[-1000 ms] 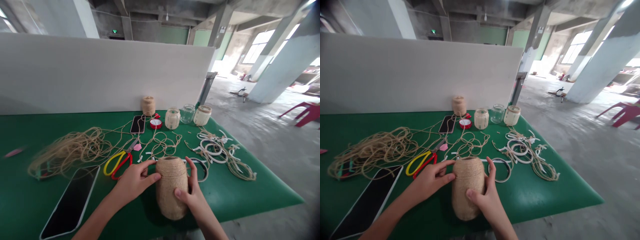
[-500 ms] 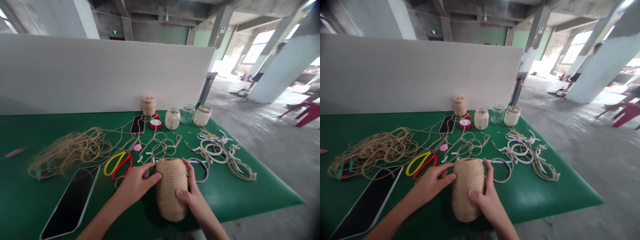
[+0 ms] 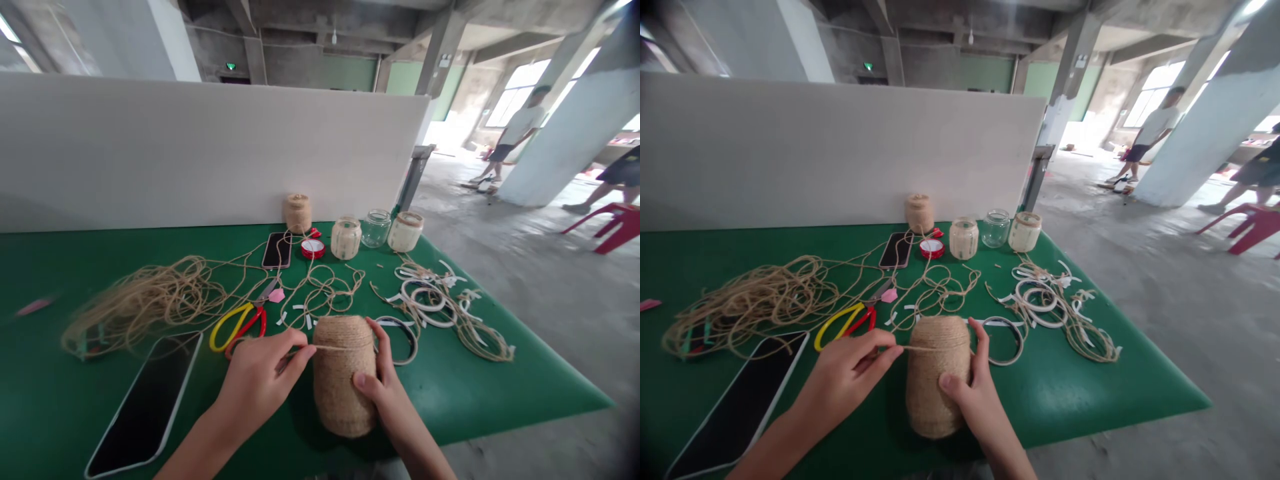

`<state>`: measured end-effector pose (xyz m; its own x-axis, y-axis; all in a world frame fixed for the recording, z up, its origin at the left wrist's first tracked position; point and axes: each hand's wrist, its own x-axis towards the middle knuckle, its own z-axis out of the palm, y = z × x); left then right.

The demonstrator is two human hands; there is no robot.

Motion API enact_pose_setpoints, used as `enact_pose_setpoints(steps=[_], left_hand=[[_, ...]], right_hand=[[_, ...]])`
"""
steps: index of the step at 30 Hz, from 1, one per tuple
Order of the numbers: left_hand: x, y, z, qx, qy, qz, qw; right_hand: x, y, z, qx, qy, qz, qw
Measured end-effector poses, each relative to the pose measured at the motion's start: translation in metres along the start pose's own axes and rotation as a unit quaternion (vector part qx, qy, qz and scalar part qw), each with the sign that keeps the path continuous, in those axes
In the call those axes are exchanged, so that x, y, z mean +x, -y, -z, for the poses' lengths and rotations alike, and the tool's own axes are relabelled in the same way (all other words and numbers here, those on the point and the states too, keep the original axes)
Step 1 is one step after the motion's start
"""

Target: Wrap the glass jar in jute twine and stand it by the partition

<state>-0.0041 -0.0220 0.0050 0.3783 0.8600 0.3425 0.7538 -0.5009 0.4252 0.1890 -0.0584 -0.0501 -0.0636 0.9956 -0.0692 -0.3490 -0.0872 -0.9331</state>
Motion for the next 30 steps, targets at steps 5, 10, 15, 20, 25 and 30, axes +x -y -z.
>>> enact_pose_setpoints(steps=[5,10,15,20,25,30], left_hand=[[0.000,0.001,-0.001,-0.046,0.029,0.044,0.998],[0.002,0.003,-0.006,-0.073,0.069,0.076,0.992],[0.007,0.006,-0.011,-0.117,0.116,0.091,0.982],[0.008,0.008,-0.015,-0.168,0.131,0.106,0.971],[0.001,0.003,-0.005,-0.141,0.062,0.084,0.985],[-0.003,-0.005,0.003,-0.085,-0.017,0.035,0.996]], right_hand=[[0.000,-0.002,0.001,-0.001,-0.005,0.005,1.000],[0.000,0.000,0.001,-0.002,-0.001,-0.001,1.000],[-0.001,0.003,-0.004,-0.006,-0.016,-0.007,1.000],[-0.001,0.005,-0.004,-0.007,-0.005,-0.006,1.000],[-0.003,0.005,-0.004,-0.024,-0.011,-0.006,1.000],[-0.004,0.006,-0.006,-0.038,-0.015,-0.002,0.999]])
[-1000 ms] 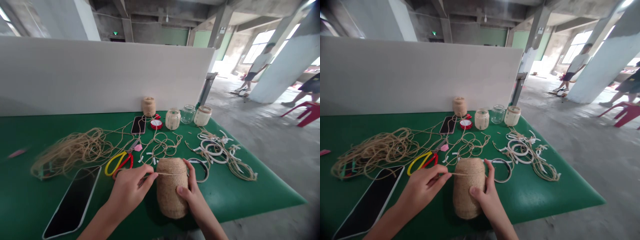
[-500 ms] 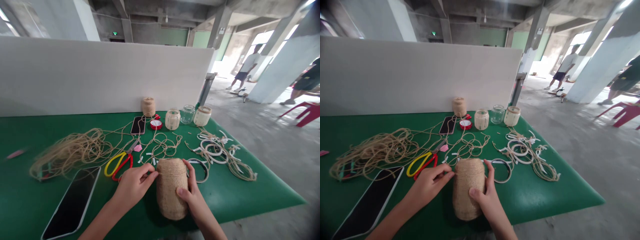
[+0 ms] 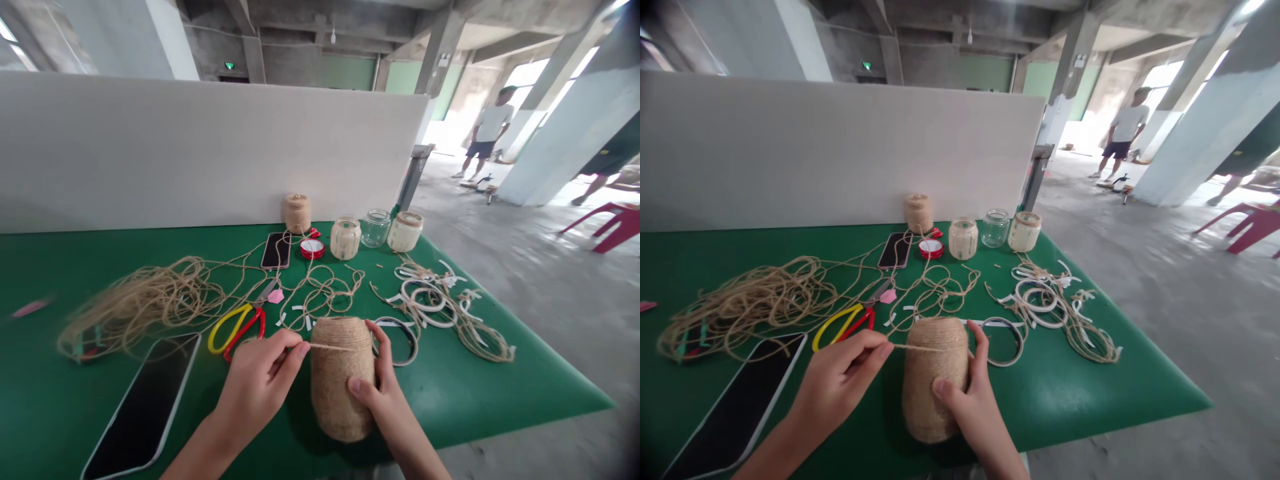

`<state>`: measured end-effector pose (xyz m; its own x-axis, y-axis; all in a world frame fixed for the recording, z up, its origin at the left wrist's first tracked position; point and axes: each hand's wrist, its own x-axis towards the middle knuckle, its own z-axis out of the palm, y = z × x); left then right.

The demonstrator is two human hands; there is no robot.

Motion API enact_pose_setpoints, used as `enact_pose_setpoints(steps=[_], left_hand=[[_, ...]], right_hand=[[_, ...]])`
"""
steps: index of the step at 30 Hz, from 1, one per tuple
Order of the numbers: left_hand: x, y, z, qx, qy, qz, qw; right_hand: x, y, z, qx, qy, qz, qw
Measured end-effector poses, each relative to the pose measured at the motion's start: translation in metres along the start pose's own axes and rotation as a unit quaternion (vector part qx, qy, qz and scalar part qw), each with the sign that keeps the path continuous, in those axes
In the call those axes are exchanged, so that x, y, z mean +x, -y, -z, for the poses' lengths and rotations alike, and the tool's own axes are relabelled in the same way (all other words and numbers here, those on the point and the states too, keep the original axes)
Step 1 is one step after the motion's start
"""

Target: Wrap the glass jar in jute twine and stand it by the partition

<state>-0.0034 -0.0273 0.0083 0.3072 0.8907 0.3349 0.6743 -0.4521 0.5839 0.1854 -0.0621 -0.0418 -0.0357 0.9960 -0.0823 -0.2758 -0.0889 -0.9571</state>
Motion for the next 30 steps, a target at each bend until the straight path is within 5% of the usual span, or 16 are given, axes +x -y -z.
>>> enact_pose_setpoints(steps=[17,30], left_hand=[[-0.001,-0.006,0.001,-0.001,-0.074,-0.080,0.994],[-0.002,0.026,-0.016,0.076,-0.018,-0.055,0.995]], right_hand=[[0.001,-0.003,0.000,-0.006,-0.020,0.004,1.000],[0.001,-0.008,-0.001,0.014,-0.030,-0.005,0.999]])
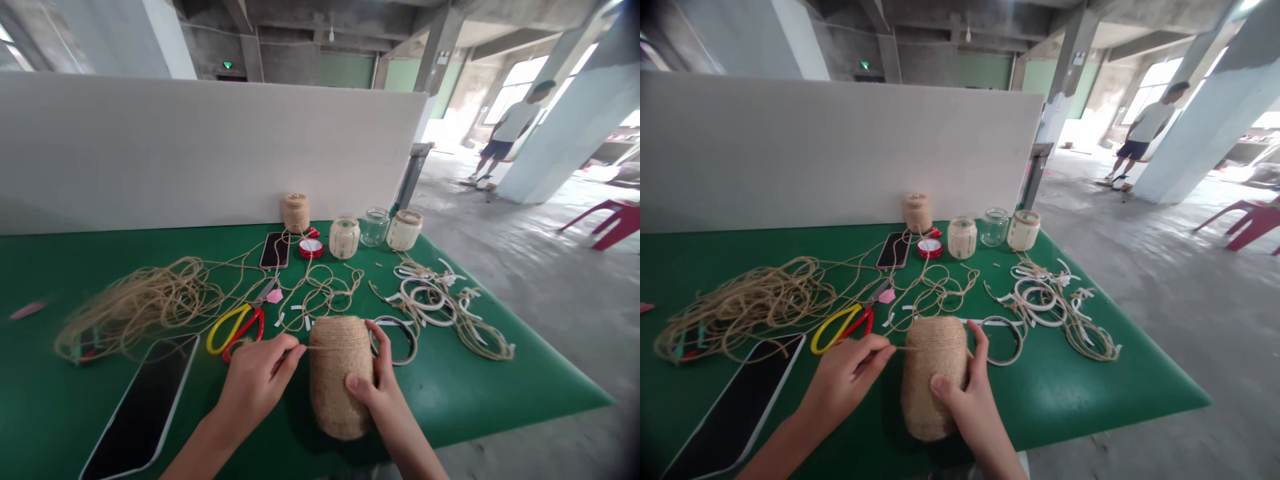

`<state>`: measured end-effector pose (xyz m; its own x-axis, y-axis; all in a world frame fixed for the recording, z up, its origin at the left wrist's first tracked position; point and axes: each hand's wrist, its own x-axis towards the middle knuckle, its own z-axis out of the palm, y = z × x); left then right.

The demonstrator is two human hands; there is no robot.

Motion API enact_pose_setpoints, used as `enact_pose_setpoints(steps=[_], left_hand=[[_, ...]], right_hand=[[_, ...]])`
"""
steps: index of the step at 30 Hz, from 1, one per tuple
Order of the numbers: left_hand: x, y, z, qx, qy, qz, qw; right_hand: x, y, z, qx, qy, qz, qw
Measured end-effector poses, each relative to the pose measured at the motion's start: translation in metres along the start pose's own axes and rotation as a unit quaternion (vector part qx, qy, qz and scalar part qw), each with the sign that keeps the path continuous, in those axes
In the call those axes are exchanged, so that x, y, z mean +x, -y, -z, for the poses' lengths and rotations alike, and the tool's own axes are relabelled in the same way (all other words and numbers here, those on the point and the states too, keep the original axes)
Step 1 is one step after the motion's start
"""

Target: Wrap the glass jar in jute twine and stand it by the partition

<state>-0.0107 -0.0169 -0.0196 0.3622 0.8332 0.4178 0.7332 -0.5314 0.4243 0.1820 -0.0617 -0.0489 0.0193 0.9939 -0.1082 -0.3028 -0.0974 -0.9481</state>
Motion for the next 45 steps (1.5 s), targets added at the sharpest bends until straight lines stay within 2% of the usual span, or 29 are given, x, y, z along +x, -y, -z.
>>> enact_pose_setpoints(steps=[6,11,15,22,25,30,33,36,39,42,45], left_hand=[[-0.001,0.004,-0.004,0.002,0.023,0.019,1.000],[0.004,0.003,-0.006,-0.038,0.083,0.062,0.994],[0.010,0.002,-0.006,-0.108,0.148,0.116,0.976],[0.016,-0.001,-0.006,-0.209,0.185,0.171,0.945],[0.019,-0.002,-0.004,-0.210,0.202,0.169,0.942],[0.019,0.003,-0.004,-0.155,0.191,0.134,0.960],[0.020,0.006,-0.006,-0.158,0.195,0.112,0.961],[0.021,0.004,-0.005,-0.197,0.211,0.094,0.953],[0.021,0.000,-0.001,-0.263,0.238,0.070,0.932],[0.020,-0.001,0.001,-0.297,0.261,0.084,0.915],[0.017,0.001,-0.002,-0.287,0.251,0.110,0.918]], right_hand=[[0.000,-0.006,0.001,0.009,-0.003,-0.001,1.000],[-0.001,-0.002,0.000,0.033,0.000,-0.006,0.999],[-0.001,0.003,-0.001,0.047,0.015,-0.011,0.999],[0.000,0.003,0.002,0.056,0.029,-0.005,0.998],[0.000,0.002,0.003,0.063,0.037,-0.004,0.997],[0.000,0.000,0.006,0.068,0.045,-0.001,0.997],[0.002,-0.001,0.008,0.078,0.060,0.005,0.995],[0.002,0.002,0.008,0.082,0.080,0.009,0.993],[0.000,0.007,0.008,0.073,0.112,0.007,0.991],[-0.001,0.007,0.010,0.057,0.132,0.009,0.990],[0.000,0.001,0.014,0.025,0.127,0.013,0.992]])
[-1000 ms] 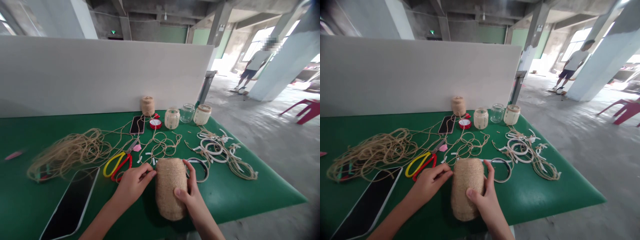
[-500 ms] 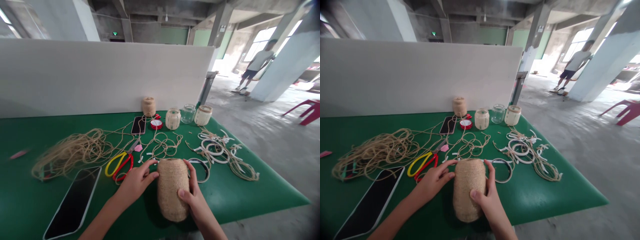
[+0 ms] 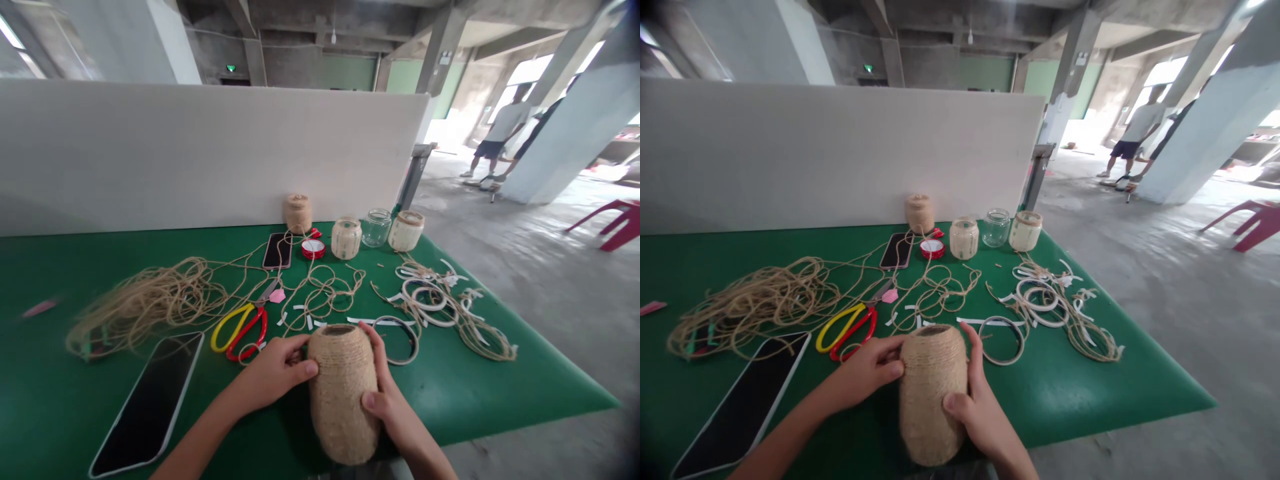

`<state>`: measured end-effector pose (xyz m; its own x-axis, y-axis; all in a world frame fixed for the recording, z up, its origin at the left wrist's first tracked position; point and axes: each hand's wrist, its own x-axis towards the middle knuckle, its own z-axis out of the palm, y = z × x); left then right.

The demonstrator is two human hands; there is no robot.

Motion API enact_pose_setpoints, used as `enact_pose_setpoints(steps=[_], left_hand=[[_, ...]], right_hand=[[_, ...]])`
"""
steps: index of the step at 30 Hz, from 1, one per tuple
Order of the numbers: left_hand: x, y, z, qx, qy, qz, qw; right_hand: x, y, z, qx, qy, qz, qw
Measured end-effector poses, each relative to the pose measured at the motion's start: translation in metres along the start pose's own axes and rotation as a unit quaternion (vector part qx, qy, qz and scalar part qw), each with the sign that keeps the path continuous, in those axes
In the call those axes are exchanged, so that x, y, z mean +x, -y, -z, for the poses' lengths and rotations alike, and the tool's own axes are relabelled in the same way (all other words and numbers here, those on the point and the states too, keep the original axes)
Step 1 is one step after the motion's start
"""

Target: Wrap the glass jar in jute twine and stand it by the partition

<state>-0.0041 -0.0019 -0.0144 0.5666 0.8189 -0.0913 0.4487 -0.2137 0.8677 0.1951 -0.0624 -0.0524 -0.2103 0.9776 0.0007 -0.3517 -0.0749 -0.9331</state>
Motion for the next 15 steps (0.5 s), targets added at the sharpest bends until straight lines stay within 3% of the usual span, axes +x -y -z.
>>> enact_pose_setpoints(steps=[4,6,15], left_hand=[[0.002,0.003,-0.002,0.036,-0.040,0.028,0.998],[0.002,0.001,-0.004,0.052,-0.051,0.043,0.996],[0.001,-0.018,-0.021,0.163,-0.140,0.082,0.973]], right_hand=[[0.000,-0.008,0.006,-0.090,-0.090,0.045,0.991],[-0.004,-0.005,0.007,-0.143,-0.132,0.036,0.980],[-0.021,0.021,-0.007,-0.359,-0.167,-0.041,0.917]])
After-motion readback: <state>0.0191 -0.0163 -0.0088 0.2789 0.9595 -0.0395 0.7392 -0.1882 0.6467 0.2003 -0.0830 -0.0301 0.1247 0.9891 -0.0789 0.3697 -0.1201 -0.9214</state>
